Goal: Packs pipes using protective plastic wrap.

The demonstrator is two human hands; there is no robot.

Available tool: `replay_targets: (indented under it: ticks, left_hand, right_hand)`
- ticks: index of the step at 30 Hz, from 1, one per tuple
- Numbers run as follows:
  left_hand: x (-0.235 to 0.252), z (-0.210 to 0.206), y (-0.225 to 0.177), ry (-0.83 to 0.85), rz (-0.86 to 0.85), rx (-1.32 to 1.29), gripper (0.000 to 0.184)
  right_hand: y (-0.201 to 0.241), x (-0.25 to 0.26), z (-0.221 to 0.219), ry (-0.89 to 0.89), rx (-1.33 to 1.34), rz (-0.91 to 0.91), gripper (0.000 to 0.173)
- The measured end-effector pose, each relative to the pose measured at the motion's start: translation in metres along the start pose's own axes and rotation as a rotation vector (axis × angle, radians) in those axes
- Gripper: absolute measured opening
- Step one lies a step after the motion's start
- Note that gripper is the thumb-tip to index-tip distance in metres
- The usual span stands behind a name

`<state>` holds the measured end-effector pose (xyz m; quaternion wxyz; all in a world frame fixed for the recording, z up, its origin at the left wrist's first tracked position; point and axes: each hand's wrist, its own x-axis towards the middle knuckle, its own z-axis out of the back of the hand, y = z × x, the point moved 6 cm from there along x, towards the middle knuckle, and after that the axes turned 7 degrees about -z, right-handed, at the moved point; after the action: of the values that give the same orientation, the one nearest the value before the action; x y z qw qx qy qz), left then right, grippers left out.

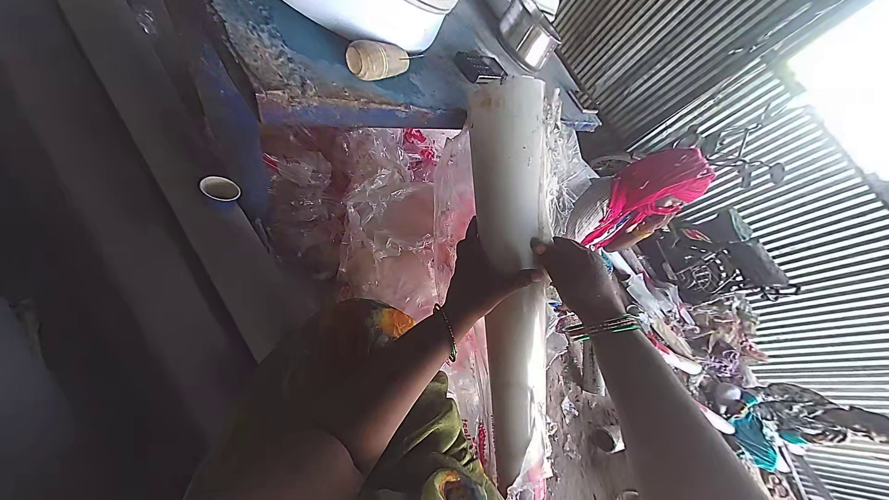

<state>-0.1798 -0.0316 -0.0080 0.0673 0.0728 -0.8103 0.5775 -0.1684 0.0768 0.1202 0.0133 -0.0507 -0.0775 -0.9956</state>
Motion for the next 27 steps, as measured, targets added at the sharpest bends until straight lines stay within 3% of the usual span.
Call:
replay_targets:
  ticks: [3, 8, 20, 27]
  left_hand:
    - [0.002, -0.002, 0.003, -0.016, -0.045, -0.021, 0.135]
    - [-0.001, -0.001, -0.004, -0.021, -0.03, -0.051, 0.12]
    - [-0.001, -0.003, -0.003, -0.062, -0.024, 0.029, 0.115]
    - [-0.002, -0.003, -0.002, -0.083, -0.045, 0.049, 0.117]
  right_hand:
    - [0.001, 0.0, -0.001, -0.024, 0.005, 0.069, 0.044]
    - [0.002, 0.003, 0.0, -0.002, 0.003, 0.158, 0.041]
    - [-0.028, 0.018, -0.005, -0.145, 0.299, 0.142, 0.034]
    - [-0.045, 0.022, -0.013, -0.253, 0.426, -0.006, 0.033]
